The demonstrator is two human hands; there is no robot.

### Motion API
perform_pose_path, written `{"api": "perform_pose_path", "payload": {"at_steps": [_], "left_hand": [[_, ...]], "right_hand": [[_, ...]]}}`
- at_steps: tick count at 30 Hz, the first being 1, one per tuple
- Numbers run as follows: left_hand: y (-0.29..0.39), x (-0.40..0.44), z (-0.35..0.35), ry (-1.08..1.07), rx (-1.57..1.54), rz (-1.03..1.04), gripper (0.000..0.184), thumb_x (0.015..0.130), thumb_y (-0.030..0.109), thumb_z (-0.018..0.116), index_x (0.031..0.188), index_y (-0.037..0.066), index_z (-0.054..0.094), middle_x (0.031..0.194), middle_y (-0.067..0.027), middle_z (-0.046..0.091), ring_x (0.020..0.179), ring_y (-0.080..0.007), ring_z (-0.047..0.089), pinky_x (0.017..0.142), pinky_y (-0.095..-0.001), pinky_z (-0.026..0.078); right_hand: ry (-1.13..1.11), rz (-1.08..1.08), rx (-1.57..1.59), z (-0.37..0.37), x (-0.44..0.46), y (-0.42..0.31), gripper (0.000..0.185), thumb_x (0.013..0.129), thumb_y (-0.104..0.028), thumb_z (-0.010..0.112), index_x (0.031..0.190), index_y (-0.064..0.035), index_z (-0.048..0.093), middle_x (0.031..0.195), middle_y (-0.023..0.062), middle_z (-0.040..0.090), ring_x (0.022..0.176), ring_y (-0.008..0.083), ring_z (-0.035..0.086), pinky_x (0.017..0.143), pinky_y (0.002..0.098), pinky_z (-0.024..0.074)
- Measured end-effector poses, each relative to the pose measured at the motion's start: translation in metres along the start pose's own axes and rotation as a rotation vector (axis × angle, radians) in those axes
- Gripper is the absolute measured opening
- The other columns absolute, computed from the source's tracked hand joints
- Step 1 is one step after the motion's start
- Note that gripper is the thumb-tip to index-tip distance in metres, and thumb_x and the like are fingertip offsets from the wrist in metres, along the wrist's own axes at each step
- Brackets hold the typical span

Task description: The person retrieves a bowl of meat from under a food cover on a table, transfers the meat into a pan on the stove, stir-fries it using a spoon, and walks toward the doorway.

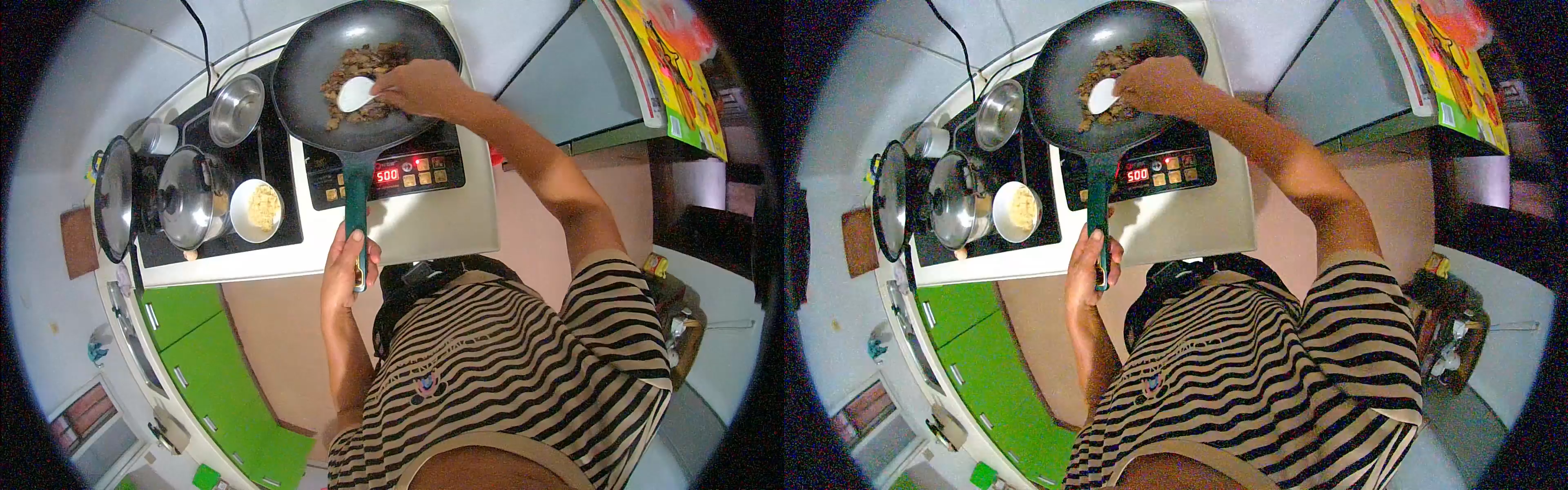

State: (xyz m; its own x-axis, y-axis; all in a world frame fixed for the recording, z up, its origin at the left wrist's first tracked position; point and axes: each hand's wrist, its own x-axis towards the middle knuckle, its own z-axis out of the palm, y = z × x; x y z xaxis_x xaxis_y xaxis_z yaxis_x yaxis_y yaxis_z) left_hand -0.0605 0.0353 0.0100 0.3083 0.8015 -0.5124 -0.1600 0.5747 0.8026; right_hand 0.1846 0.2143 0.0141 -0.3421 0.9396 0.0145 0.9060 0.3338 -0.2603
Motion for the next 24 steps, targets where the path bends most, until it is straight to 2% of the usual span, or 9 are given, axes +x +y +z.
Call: {"api": "perform_pose_path", "payload": {"at_steps": [3, 5, 6, 8, 11, 16, 18, 21, 24], "left_hand": [[0.001, -0.001, 0.001, 0.015, 0.001, -0.002, 0.048, 0.096, 0.036, 0.047, 0.132, 0.004, 0.043, 0.065, -0.0047, 0.051, 0.041, -0.0072, 0.038, 0.035, -0.019, 0.03], [-0.001, -0.001, 0.001, 0.012, 0.001, 0.003, 0.048, 0.096, 0.036, 0.048, 0.132, 0.005, 0.043, 0.066, -0.0047, 0.051, 0.041, -0.0072, 0.038, 0.034, -0.0189, 0.03], [-0.002, 0.0, 0.0, 0.006, -0.002, 0.007, 0.048, 0.096, 0.036, 0.048, 0.132, 0.005, 0.043, 0.066, -0.0047, 0.051, 0.041, -0.0072, 0.038, 0.034, -0.0188, 0.03], [0.0, -0.002, 0.0, 0.009, -0.015, 0.005, 0.047, 0.096, 0.036, 0.049, 0.131, 0.006, 0.044, 0.066, -0.0048, 0.051, 0.041, -0.0073, 0.037, 0.034, -0.0187, 0.03], [-0.001, -0.001, 0.002, 0.014, -0.04, 0.008, 0.046, 0.096, 0.035, 0.049, 0.13, 0.006, 0.045, 0.066, -0.005, 0.051, 0.04, -0.0076, 0.037, 0.034, -0.0186, 0.029], [-0.002, 0.0, 0.002, 0.024, -0.05, 0.022, 0.043, 0.096, 0.034, 0.048, 0.13, 0.006, 0.046, 0.065, -0.0049, 0.051, 0.038, -0.0078, 0.037, 0.033, -0.0189, 0.029], [-0.001, -0.001, 0.003, 0.036, -0.015, 0.016, 0.042, 0.096, 0.033, 0.048, 0.129, 0.007, 0.046, 0.065, -0.0049, 0.052, 0.037, -0.0078, 0.038, 0.033, -0.0194, 0.029], [-0.002, -0.001, 0.001, 0.046, -0.009, 0.005, 0.042, 0.097, 0.033, 0.047, 0.129, 0.007, 0.046, 0.065, -0.005, 0.052, 0.037, -0.0076, 0.038, 0.033, -0.0195, 0.029], [-0.002, 0.0, 0.0, 0.014, -0.027, 0.017, 0.042, 0.097, 0.033, 0.046, 0.13, 0.006, 0.045, 0.064, -0.005, 0.052, 0.037, -0.0072, 0.038, 0.033, -0.0194, 0.029]], "right_hand": [[-0.03, -0.02, -0.04, 0.019, 0.014, -0.008, 0.023, 0.09, -0.038, 0.051, 0.107, -0.0334, 0.066, 0.091, 0.0041, 0.069, 0.078, 0.028, 0.067, 0.066, 0.042, 0.0546], [-0.001, -0.021, -0.188, 0.021, 0.023, -0.009, 0.022, 0.091, -0.039, 0.05, 0.106, -0.034, 0.066, 0.088, 0.0054, 0.069, 0.076, 0.0265, 0.068, 0.064, 0.0414, 0.0545], [-0.001, -0.025, -0.186, 0.017, 0.024, -0.012, 0.022, 0.091, -0.039, 0.05, 0.106, -0.034, 0.066, 0.088, 0.0054, 0.069, 0.076, 0.0265, 0.068, 0.064, 0.0414, 0.0545], [-0.007, -0.003, 0.009, 0.006, 0.015, -0.017, 0.021, 0.092, -0.038, 0.05, 0.106, -0.0345, 0.065, 0.087, 0.0049, 0.069, 0.074, 0.0244, 0.068, 0.063, 0.0403, 0.0546], [-0.082, -0.091, -0.068, 0.003, 0.005, -0.031, 0.021, 0.092, -0.037, 0.051, 0.106, -0.0339, 0.066, 0.086, 0.0047, 0.07, 0.072, 0.0222, 0.068, 0.062, 0.0391, 0.0546], [-0.145, -0.028, -0.186, 0.0, 0.003, -0.009, 0.021, 0.09, -0.035, 0.053, 0.108, -0.0326, 0.066, 0.089, 0.0042, 0.069, 0.078, 0.0248, 0.068, 0.066, 0.0406, 0.0543], [-0.029, 0.0, -0.072, -0.005, -0.005, 0.006, 0.024, 0.087, -0.034, 0.052, 0.105, -0.0269, 0.067, 0.093, 0.0051, 0.069, 0.084, 0.0278, 0.068, 0.07, 0.0458, 0.055], [-0.036, 0.061, -0.072, -0.031, -0.022, 0.025, 0.024, 0.085, -0.031, 0.059, 0.108, -0.0281, 0.066, 0.098, 0.0029, 0.068, 0.086, 0.026, 0.066, 0.072, 0.0407, 0.0534], [-0.069, 0.066, -0.111, -0.049, -0.043, 0.042, 0.026, 0.082, -0.027, 0.06, 0.107, -0.0253, 0.066, 0.099, 0.0038, 0.068, 0.087, 0.0267, 0.066, 0.075, 0.0406, 0.0529]]}}
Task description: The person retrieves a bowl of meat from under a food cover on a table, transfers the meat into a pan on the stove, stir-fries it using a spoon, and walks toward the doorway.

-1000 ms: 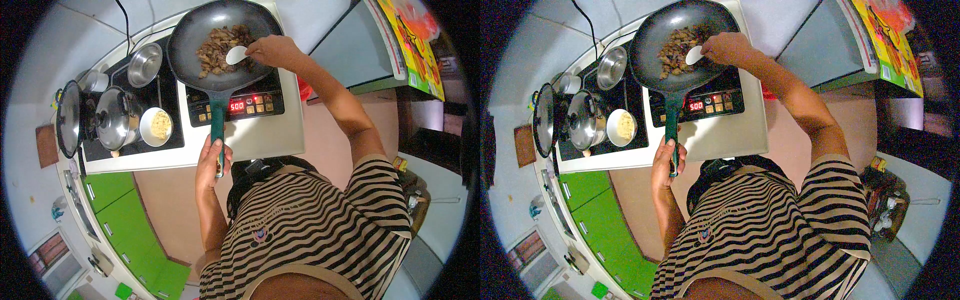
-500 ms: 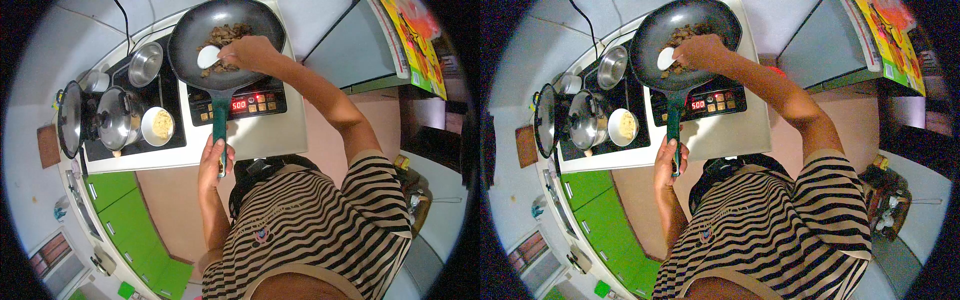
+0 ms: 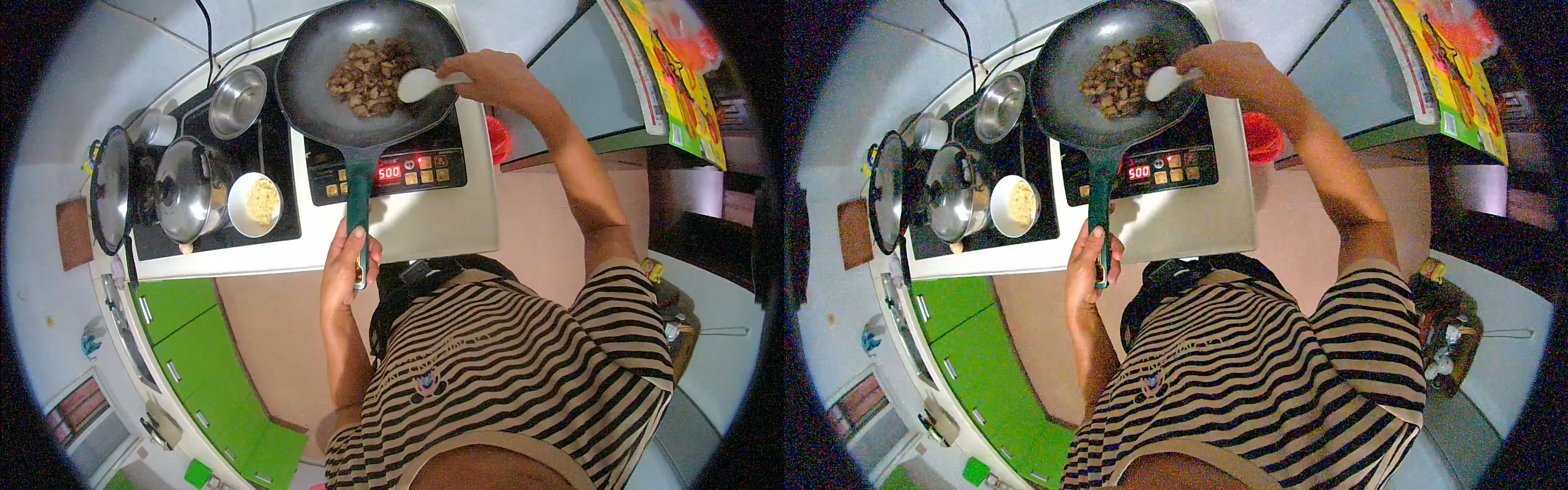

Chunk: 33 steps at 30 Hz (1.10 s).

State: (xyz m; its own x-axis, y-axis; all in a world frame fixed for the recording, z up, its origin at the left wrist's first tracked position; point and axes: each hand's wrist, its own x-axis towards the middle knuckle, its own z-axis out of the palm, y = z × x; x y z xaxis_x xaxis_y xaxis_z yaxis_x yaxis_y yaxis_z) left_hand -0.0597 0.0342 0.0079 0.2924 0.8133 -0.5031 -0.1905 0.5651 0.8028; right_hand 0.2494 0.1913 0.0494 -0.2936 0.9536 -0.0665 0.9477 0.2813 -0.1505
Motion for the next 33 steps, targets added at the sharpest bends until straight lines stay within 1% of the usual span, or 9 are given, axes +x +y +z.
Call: {"api": "perform_pose_path", "payload": {"at_steps": [3, 6, 12, 17, 20, 24, 27, 30, 33], "left_hand": [[0.0, 0.0, 0.002, 0.004, 0.01, -0.002, 0.044, 0.097, 0.033, 0.045, 0.132, 0.005, 0.043, 0.064, -0.0047, 0.052, 0.037, -0.0069, 0.038, 0.033, -0.0193, 0.03], [0.004, -0.001, 0.003, -0.013, -0.033, -0.014, 0.041, 0.097, 0.03, 0.048, 0.131, 0.007, 0.045, 0.063, -0.0045, 0.052, 0.043, -0.0069, 0.043, 0.035, -0.0186, 0.033], [-0.001, -0.002, 0.005, 0.045, 0.076, 0.013, 0.045, 0.097, 0.034, 0.046, 0.131, 0.005, 0.044, 0.064, -0.004, 0.051, 0.037, -0.0074, 0.038, 0.033, -0.0191, 0.029], [0.0, -0.002, 0.006, 0.04, 0.04, 0.012, 0.045, 0.096, 0.035, 0.047, 0.13, 0.006, 0.046, 0.064, -0.0042, 0.051, 0.037, -0.0076, 0.038, 0.033, -0.0192, 0.028], [-0.001, -0.001, 0.003, 0.035, 0.025, 0.025, 0.044, 0.096, 0.035, 0.047, 0.13, 0.006, 0.046, 0.065, -0.0044, 0.052, 0.037, -0.0076, 0.038, 0.033, -0.0192, 0.028], [-0.003, 0.0, 0.003, 0.023, 0.008, 0.027, 0.044, 0.096, 0.036, 0.047, 0.13, 0.007, 0.046, 0.065, -0.0044, 0.052, 0.036, -0.0077, 0.038, 0.032, -0.0195, 0.028], [-0.001, 0.0, 0.003, 0.002, -0.009, 0.01, 0.044, 0.096, 0.035, 0.047, 0.13, 0.006, 0.045, 0.065, -0.0045, 0.052, 0.036, -0.0079, 0.038, 0.031, -0.0196, 0.028], [0.003, -0.002, 0.004, 0.009, -0.045, -0.009, 0.042, 0.095, 0.032, 0.051, 0.129, 0.006, 0.048, 0.064, -0.0045, 0.052, 0.044, -0.0072, 0.044, 0.034, -0.0186, 0.033], [0.001, -0.002, 0.003, 0.007, -0.027, 0.005, 0.043, 0.096, 0.032, 0.051, 0.129, 0.006, 0.048, 0.064, -0.0042, 0.052, 0.042, -0.0068, 0.042, 0.034, -0.0184, 0.033]], "right_hand": [[-0.271, 0.017, -0.063, -0.016, -0.008, -0.002, 0.028, 0.081, -0.025, 0.06, 0.108, -0.0235, 0.066, 0.097, 0.0058, 0.068, 0.088, 0.0275, 0.065, 0.077, 0.0413, 0.0523], [-0.304, -0.085, -0.011, -0.002, -0.001, -0.022, 0.027, 0.082, -0.025, 0.059, 0.108, -0.0222, 0.066, 0.096, 0.0082, 0.068, 0.088, 0.0287, 0.066, 0.077, 0.0422, 0.0526], [-0.124, -0.032, 0.054, 0.053, 0.04, -0.066, 0.027, 0.091, -0.032, 0.049, 0.114, -0.0272, 0.062, 0.094, 0.0106, 0.068, 0.085, 0.0302, 0.067, 0.077, 0.0459, 0.0534], [0.019, 0.073, 0.248, 0.061, 0.079, -0.025, 0.032, 0.091, -0.032, 0.045, 0.119, -0.026, 0.06, 0.099, 0.0109, 0.067, 0.09, 0.0318, 0.066, 0.077, 0.0514, 0.0531], [0.168, -0.006, 0.261, 0.057, 0.086, 0.003, 0.032, 0.092, -0.033, 0.046, 0.12, -0.0264, 0.059, 0.1, 0.0089, 0.067, 0.09, 0.0317, 0.066, 0.076, 0.0513, 0.0533], [-0.061, 0.089, 0.138, 0.066, 0.077, -0.006, 0.031, 0.092, -0.036, 0.046, 0.119, -0.0303, 0.06, 0.098, 0.0078, 0.067, 0.092, 0.0321, 0.065, 0.079, 0.0507, 0.0528], [-0.059, -0.073, 0.165, 0.06, 0.055, -0.019, 0.03, 0.092, -0.036, 0.046, 0.118, -0.0318, 0.06, 0.101, 0.007, 0.067, 0.09, 0.0325, 0.065, 0.076, 0.0499, 0.0539], [-0.119, -0.052, 0.177, 0.055, 0.046, -0.027, 0.03, 0.092, -0.035, 0.046, 0.117, -0.0299, 0.061, 0.103, 0.0068, 0.067, 0.091, 0.0321, 0.065, 0.075, 0.0498, 0.0539], [0.054, 0.07, 0.078, 0.052, 0.056, -0.017, 0.03, 0.091, -0.036, 0.046, 0.116, -0.0278, 0.062, 0.102, 0.0072, 0.067, 0.09, 0.0324, 0.065, 0.074, 0.0502, 0.0539]]}}
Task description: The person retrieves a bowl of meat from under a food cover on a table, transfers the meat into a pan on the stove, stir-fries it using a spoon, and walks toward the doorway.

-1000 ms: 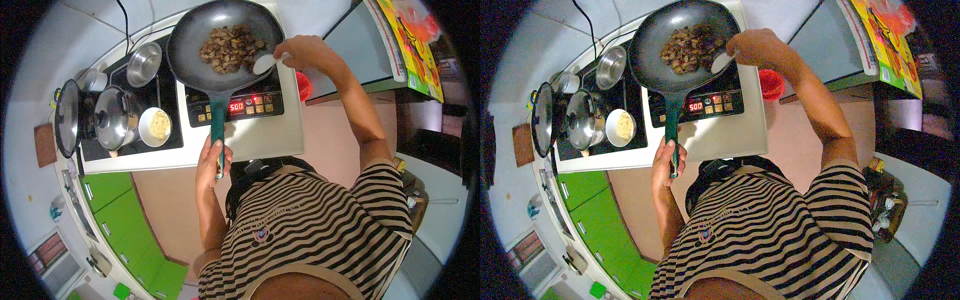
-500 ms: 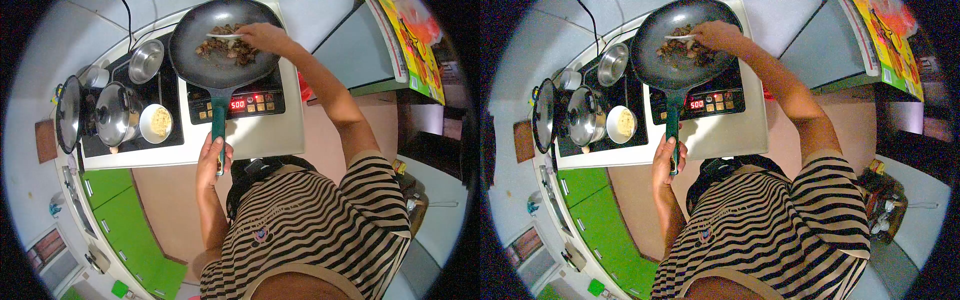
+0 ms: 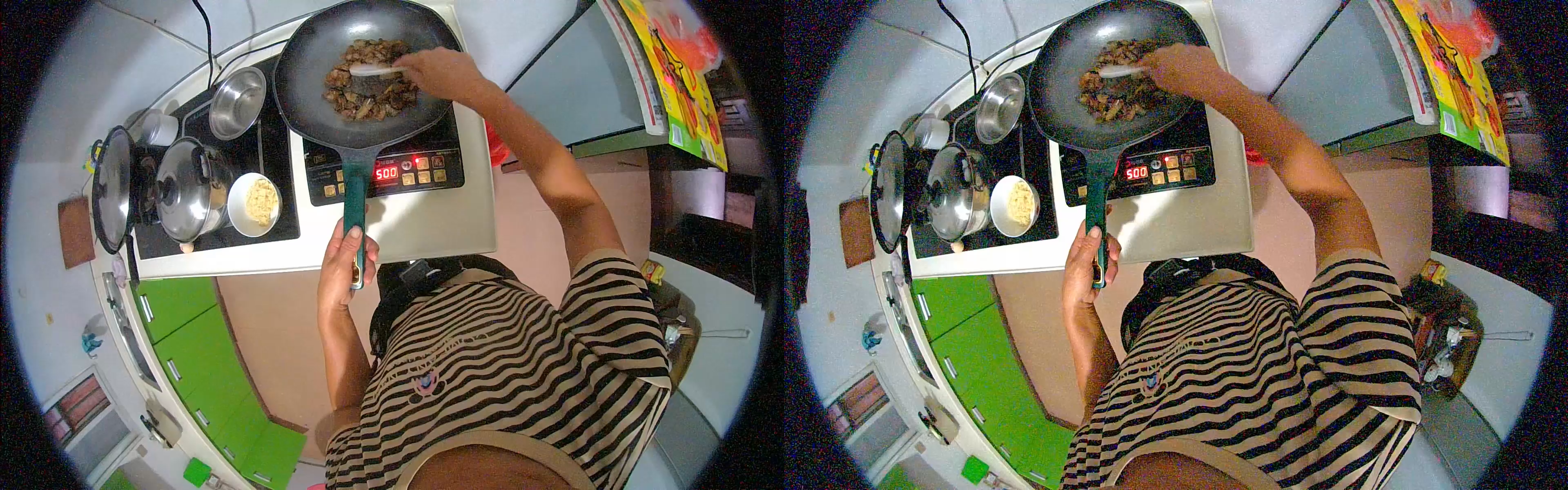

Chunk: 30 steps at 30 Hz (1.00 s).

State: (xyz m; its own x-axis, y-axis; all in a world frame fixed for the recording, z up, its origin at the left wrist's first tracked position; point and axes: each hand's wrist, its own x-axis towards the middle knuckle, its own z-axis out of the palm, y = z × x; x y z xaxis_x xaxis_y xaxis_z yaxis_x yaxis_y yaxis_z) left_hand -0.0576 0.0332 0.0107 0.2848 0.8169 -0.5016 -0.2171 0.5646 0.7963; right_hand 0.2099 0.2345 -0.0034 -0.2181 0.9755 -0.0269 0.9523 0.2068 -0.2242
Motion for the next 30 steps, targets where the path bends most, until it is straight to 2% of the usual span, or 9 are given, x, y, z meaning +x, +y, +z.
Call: {"api": "perform_pose_path", "payload": {"at_steps": [5, 8, 14, 16, 18, 20, 22, 25, 30], "left_hand": [[-0.001, 0.001, 0.002, 0.009, -0.014, -0.006, 0.043, 0.095, 0.033, 0.051, 0.129, 0.006, 0.047, 0.063, -0.0039, 0.052, 0.04, -0.0065, 0.041, 0.033, -0.0185, 0.032], [0.001, 0.001, 0.001, 0.017, 0.023, -0.005, 0.044, 0.096, 0.034, 0.049, 0.13, 0.005, 0.046, 0.064, -0.0043, 0.052, 0.039, -0.007, 0.04, 0.033, -0.0188, 0.031], [0.002, 0.001, 0.001, 0.018, 0.033, -0.015, 0.044, 0.096, 0.033, 0.048, 0.13, 0.005, 0.046, 0.064, -0.0045, 0.052, 0.041, -0.0072, 0.04, 0.034, -0.0191, 0.031], [0.002, 0.001, 0.001, 0.025, 0.027, -0.018, 0.042, 0.096, 0.032, 0.049, 0.129, 0.007, 0.048, 0.063, -0.0043, 0.052, 0.042, -0.0073, 0.042, 0.034, -0.0193, 0.032], [0.0, 0.001, -0.001, 0.014, 0.001, -0.012, 0.042, 0.096, 0.032, 0.049, 0.129, 0.007, 0.047, 0.064, -0.0044, 0.052, 0.042, -0.0073, 0.042, 0.035, -0.0194, 0.033], [0.001, 0.001, -0.001, 0.011, -0.005, -0.015, 0.042, 0.096, 0.032, 0.049, 0.13, 0.007, 0.047, 0.064, -0.0045, 0.052, 0.043, -0.0073, 0.042, 0.035, -0.0194, 0.033], [0.002, 0.0, -0.001, 0.003, -0.009, -0.023, 0.042, 0.096, 0.031, 0.049, 0.13, 0.007, 0.046, 0.064, -0.0046, 0.052, 0.044, -0.0073, 0.043, 0.035, -0.0194, 0.033], [0.003, 0.002, -0.002, -0.02, -0.014, -0.019, 0.042, 0.096, 0.032, 0.049, 0.13, 0.007, 0.046, 0.064, -0.0048, 0.052, 0.043, -0.0073, 0.042, 0.035, -0.0194, 0.032], [0.002, 0.001, -0.001, 0.02, 0.023, -0.017, 0.041, 0.096, 0.032, 0.049, 0.129, 0.008, 0.048, 0.064, -0.0042, 0.053, 0.04, -0.0076, 0.04, 0.035, -0.0196, 0.032]], "right_hand": [[0.135, 0.036, 0.064, 0.003, 0.015, 0.002, 0.032, 0.09, -0.034, 0.047, 0.117, -0.0266, 0.061, 0.1, 0.0088, 0.067, 0.087, 0.0311, 0.066, 0.074, 0.0487, 0.0542], [-0.028, 0.035, -0.089, -0.007, 0.012, -0.016, 0.03, 0.094, -0.034, 0.045, 0.12, -0.0285, 0.059, 0.098, 0.0061, 0.068, 0.087, 0.0275, 0.067, 0.073, 0.0432, 0.0547], [-0.153, -0.145, 0.196, -0.021, -0.008, -0.02, 0.031, 0.093, -0.035, 0.048, 0.121, -0.0271, 0.06, 0.101, 0.0078, 0.068, 0.088, 0.0284, 0.066, 0.078, 0.0433, 0.0527], [-0.344, -0.326, 0.271, -0.007, -0.002, -0.006, 0.031, 0.091, -0.033, 0.047, 0.117, -0.026, 0.061, 0.105, 0.0104, 0.066, 0.092, 0.0331, 0.064, 0.082, 0.0483, 0.0518], [-0.281, -0.253, 0.251, -0.003, 0.001, 0.005, 0.031, 0.091, -0.036, 0.047, 0.116, -0.0259, 0.062, 0.106, 0.0086, 0.066, 0.091, 0.0329, 0.065, 0.081, 0.048, 0.0521], [-0.026, -0.006, 0.135, -0.001, 0.004, 0.01, 0.031, 0.091, -0.036, 0.048, 0.116, -0.0266, 0.062, 0.105, 0.0081, 0.067, 0.091, 0.0328, 0.065, 0.08, 0.0478, 0.0528], [-0.013, 0.007, 0.186, -0.004, 0.002, 0.011, 0.03, 0.091, -0.036, 0.047, 0.116, -0.0277, 0.062, 0.102, 0.0076, 0.067, 0.09, 0.0328, 0.065, 0.078, 0.048, 0.0534], [-0.105, 0.038, -0.025, -0.005, 0.002, 0.007, 0.029, 0.091, -0.035, 0.047, 0.115, -0.0282, 0.062, 0.101, 0.0078, 0.068, 0.09, 0.0324, 0.066, 0.077, 0.049, 0.0535], [0.029, 0.042, 0.076, -0.007, 0.008, 0.002, 0.029, 0.091, -0.033, 0.046, 0.114, -0.0269, 0.062, 0.1, 0.0084, 0.068, 0.089, 0.0319, 0.066, 0.076, 0.0502, 0.0536]]}}
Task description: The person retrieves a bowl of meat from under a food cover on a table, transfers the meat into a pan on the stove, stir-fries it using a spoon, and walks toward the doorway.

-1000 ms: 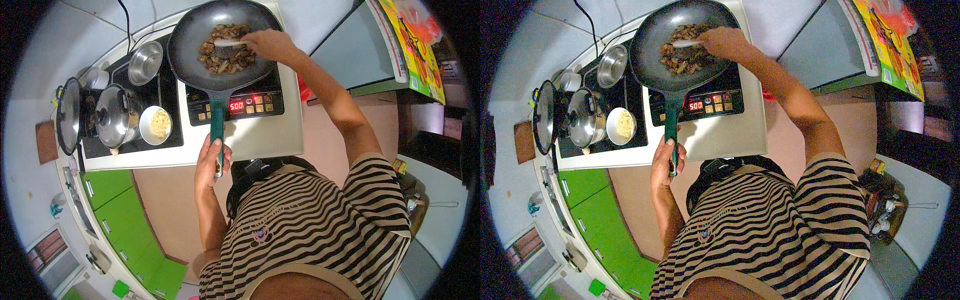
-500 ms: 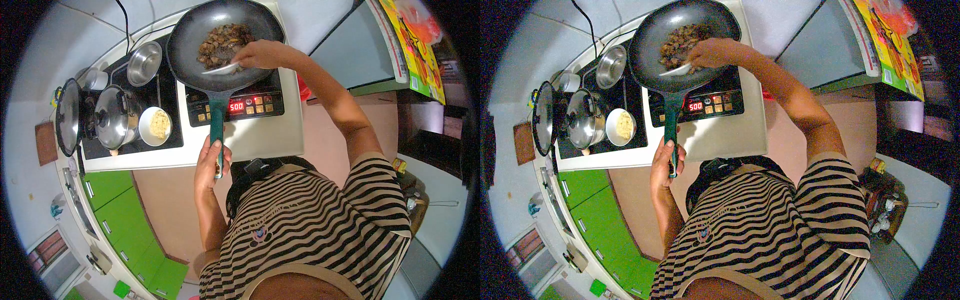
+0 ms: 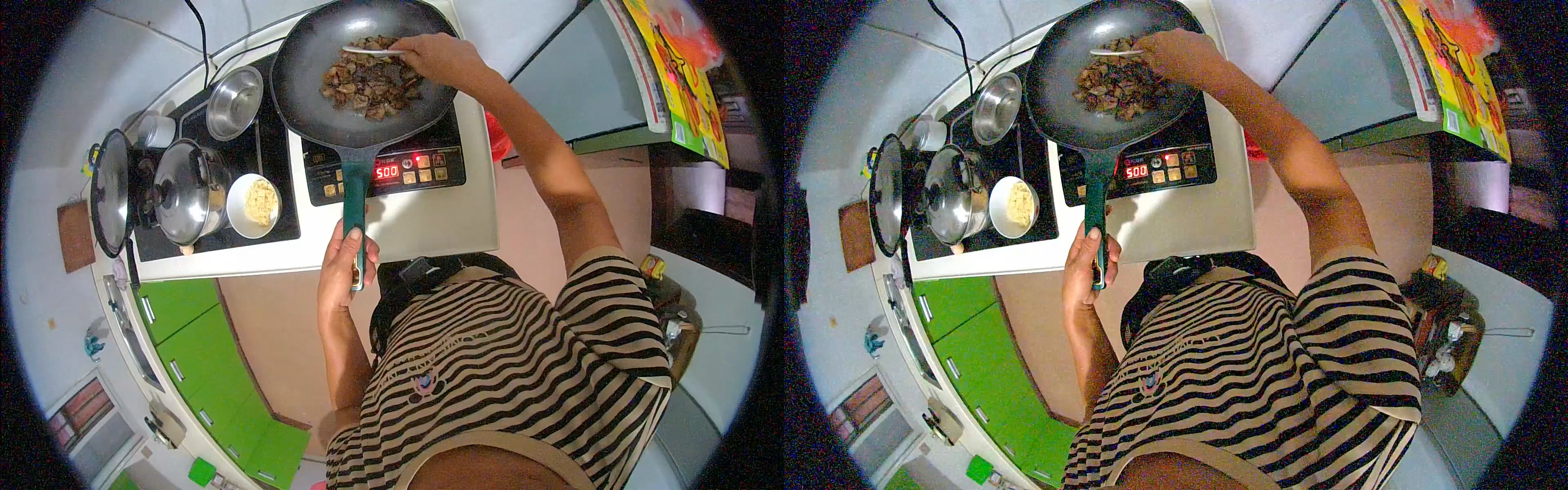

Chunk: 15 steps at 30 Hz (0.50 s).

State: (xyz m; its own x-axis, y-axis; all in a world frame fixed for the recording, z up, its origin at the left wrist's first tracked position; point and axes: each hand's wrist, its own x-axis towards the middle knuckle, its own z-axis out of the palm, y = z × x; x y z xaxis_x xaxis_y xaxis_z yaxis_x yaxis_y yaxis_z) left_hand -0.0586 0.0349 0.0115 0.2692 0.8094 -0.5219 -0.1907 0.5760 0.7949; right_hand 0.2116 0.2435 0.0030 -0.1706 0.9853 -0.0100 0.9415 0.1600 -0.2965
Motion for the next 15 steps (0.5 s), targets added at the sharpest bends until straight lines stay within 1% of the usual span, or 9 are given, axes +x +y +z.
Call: {"api": "perform_pose_path", "payload": {"at_steps": [2, 4, 5, 7, 8, 10, 11, 14, 15], "left_hand": [[0.0, -0.001, 0.0, -0.004, 0.019, 0.001, 0.044, 0.096, 0.034, 0.048, 0.13, 0.006, 0.046, 0.064, -0.0043, 0.052, 0.04, -0.0075, 0.039, 0.034, -0.0191, 0.031], [0.002, 0.0, 0.001, -0.008, 0.039, 0.004, 0.047, 0.096, 0.036, 0.047, 0.131, 0.005, 0.043, 0.065, -0.0044, 0.052, 0.039, -0.0074, 0.038, 0.033, -0.0186, 0.03], [0.003, 0.0, 0.001, -0.001, 0.026, -0.004, 0.044, 0.096, 0.035, 0.049, 0.13, 0.006, 0.046, 0.064, -0.0042, 0.052, 0.04, -0.0073, 0.04, 0.034, -0.019, 0.031], [0.001, -0.002, 0.001, 0.01, 0.01, -0.016, 0.042, 0.095, 0.033, 0.05, 0.128, 0.008, 0.048, 0.063, -0.004, 0.053, 0.041, -0.0071, 0.042, 0.034, -0.0194, 0.032], [0.0, -0.001, 0.0, 0.008, -0.001, -0.015, 0.042, 0.095, 0.033, 0.05, 0.129, 0.008, 0.048, 0.063, -0.0039, 0.053, 0.041, -0.007, 0.042, 0.034, -0.0192, 0.032], [-0.001, 0.0, 0.0, 0.0, -0.011, -0.01, 0.043, 0.095, 0.033, 0.05, 0.129, 0.008, 0.048, 0.063, -0.0039, 0.053, 0.042, -0.007, 0.043, 0.035, -0.019, 0.032], [-0.001, 0.0, -0.001, -0.016, -0.016, -0.002, 0.043, 0.095, 0.033, 0.05, 0.13, 0.007, 0.047, 0.063, -0.0039, 0.053, 0.042, -0.0069, 0.043, 0.034, -0.0189, 0.033], [0.0, 0.001, 0.0, -0.022, -0.013, 0.008, 0.044, 0.095, 0.033, 0.05, 0.13, 0.007, 0.047, 0.063, -0.0039, 0.053, 0.041, -0.0069, 0.042, 0.034, -0.0188, 0.033], [-0.001, 0.0, -0.001, -0.011, -0.006, 0.01, 0.043, 0.096, 0.033, 0.05, 0.13, 0.007, 0.047, 0.063, -0.0039, 0.053, 0.04, -0.0068, 0.042, 0.034, -0.0189, 0.033]], "right_hand": [[0.036, 0.039, -0.003, 0.007, 0.007, -0.001, 0.029, 0.091, -0.033, 0.046, 0.114, -0.0268, 0.062, 0.1, 0.0084, 0.068, 0.09, 0.0318, 0.066, 0.076, 0.0502, 0.0535], [-0.086, -0.02, -0.132, 0.023, 0.012, -0.001, 0.03, 0.094, -0.037, 0.044, 0.12, -0.0306, 0.059, 0.099, 0.0069, 0.067, 0.09, 0.0282, 0.066, 0.075, 0.0461, 0.0539], [-0.086, -0.021, -0.131, 0.018, 0.011, -0.003, 0.03, 0.094, -0.037, 0.044, 0.12, -0.0306, 0.059, 0.099, 0.0069, 0.067, 0.09, 0.0282, 0.066, 0.075, 0.0461, 0.0539], [0.022, -0.07, 0.009, 0.008, 0.007, -0.002, 0.031, 0.094, -0.037, 0.042, 0.12, -0.0306, 0.059, 0.1, 0.0071, 0.067, 0.09, 0.0289, 0.066, 0.075, 0.046, 0.0541], [0.021, -0.07, 0.007, 0.003, 0.007, -0.001, 0.031, 0.094, -0.037, 0.042, 0.12, -0.0306, 0.059, 0.1, 0.0071, 0.067, 0.09, 0.0289, 0.066, 0.075, 0.046, 0.0541], [0.055, 0.061, -0.093, -0.005, 0.006, 0.002, 0.031, 0.094, -0.037, 0.043, 0.12, -0.0303, 0.059, 0.103, 0.0066, 0.067, 0.091, 0.0288, 0.065, 0.077, 0.0454, 0.0539], [0.057, 0.062, -0.093, -0.005, 0.005, 0.004, 0.031, 0.094, -0.037, 0.043, 0.12, -0.0303, 0.059, 0.103, 0.0066, 0.067, 0.091, 0.0288, 0.065, 0.077, 0.0454, 0.0539], [-0.107, -0.085, -0.059, -0.007, -0.005, 0.009, 0.031, 0.089, -0.035, 0.048, 0.115, -0.0254, 0.063, 0.101, 0.0072, 0.068, 0.094, 0.0297, 0.065, 0.079, 0.0468, 0.0535], [-0.108, -0.085, -0.058, -0.013, -0.009, 0.012, 0.031, 0.089, -0.035, 0.048, 0.115, -0.0254, 0.063, 0.101, 0.0072, 0.068, 0.094, 0.0297, 0.065, 0.079, 0.0468, 0.0535]]}}
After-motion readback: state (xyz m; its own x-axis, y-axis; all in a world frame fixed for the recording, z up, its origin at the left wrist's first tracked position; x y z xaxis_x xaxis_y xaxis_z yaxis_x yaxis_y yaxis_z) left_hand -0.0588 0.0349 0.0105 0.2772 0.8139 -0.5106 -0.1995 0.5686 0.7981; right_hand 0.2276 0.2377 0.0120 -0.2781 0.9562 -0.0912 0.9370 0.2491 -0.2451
